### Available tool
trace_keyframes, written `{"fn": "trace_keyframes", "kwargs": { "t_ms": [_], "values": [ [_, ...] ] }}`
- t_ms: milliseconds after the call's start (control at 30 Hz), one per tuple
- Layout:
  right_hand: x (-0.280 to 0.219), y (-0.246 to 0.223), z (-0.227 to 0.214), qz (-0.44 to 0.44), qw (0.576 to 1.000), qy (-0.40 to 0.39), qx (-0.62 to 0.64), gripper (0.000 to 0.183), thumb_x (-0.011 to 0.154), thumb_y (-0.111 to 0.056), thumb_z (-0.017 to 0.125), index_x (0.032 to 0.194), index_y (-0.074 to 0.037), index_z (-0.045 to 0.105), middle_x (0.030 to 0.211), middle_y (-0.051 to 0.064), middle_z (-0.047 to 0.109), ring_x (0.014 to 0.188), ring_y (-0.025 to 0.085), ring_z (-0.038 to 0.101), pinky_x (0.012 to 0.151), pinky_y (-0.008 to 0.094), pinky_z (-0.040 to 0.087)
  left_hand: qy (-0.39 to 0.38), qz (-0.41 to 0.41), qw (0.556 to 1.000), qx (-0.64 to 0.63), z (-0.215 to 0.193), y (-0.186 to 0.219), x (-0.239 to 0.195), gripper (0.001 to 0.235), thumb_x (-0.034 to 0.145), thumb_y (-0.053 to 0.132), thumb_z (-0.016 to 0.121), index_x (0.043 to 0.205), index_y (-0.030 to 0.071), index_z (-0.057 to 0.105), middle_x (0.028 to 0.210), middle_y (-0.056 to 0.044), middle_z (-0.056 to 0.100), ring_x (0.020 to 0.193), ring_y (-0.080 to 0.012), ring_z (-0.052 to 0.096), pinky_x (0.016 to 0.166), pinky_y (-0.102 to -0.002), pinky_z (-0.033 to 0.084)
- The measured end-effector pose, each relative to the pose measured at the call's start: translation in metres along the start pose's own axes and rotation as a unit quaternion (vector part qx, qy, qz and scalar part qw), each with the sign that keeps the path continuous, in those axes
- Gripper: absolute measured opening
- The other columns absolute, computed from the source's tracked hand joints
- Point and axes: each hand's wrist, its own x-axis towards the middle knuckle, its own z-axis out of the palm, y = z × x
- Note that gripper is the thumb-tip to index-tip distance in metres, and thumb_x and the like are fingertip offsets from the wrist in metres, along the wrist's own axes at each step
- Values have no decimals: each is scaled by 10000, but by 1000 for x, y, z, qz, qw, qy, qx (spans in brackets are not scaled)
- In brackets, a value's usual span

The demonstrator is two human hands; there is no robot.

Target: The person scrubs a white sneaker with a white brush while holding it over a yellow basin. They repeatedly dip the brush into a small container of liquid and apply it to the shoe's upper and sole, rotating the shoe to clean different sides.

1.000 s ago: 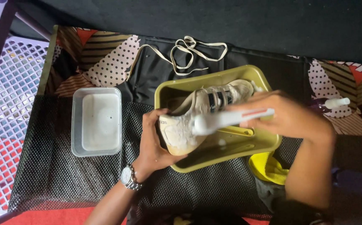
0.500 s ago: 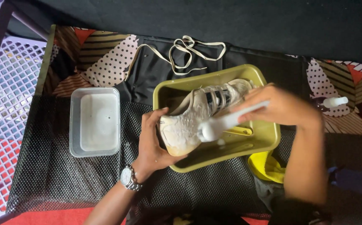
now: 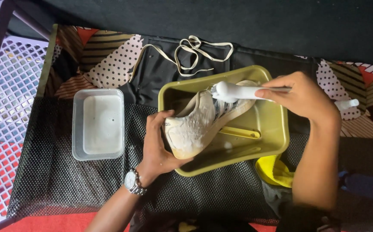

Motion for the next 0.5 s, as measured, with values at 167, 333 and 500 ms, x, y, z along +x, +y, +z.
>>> {"fn": "trace_keyframes", "kwargs": {
  "t_ms": [167,333,500],
  "values": [
    [3,18,7,-95,987,-132,1,176,864,-168,701,944,-48,801,542,60,704,325,85,405,309,186,282,7,14,1000,9,2,-2,-2,1078,523,316,966,1389,4,406,1208,-143,486,1092,-283,543,967,-398,510],
    [-10,-19,-4,61,996,-11,-64,217,887,-125,714,1073,-45,792,691,121,751,421,145,439,412,257,279,3,26,1000,17,0,-2,-2,1085,520,314,973,1392,8,404,1223,-141,494,1098,-282,545,978,-399,506],
    [-14,0,-6,36,985,-136,-96,223,871,-256,702,946,-87,826,460,45,650,306,105,352,325,244,236,0,21,1000,3,0,-3,-2,1089,525,305,981,1400,19,399,1231,-140,484,1107,-280,545,983,-394,513]
  ]
}}
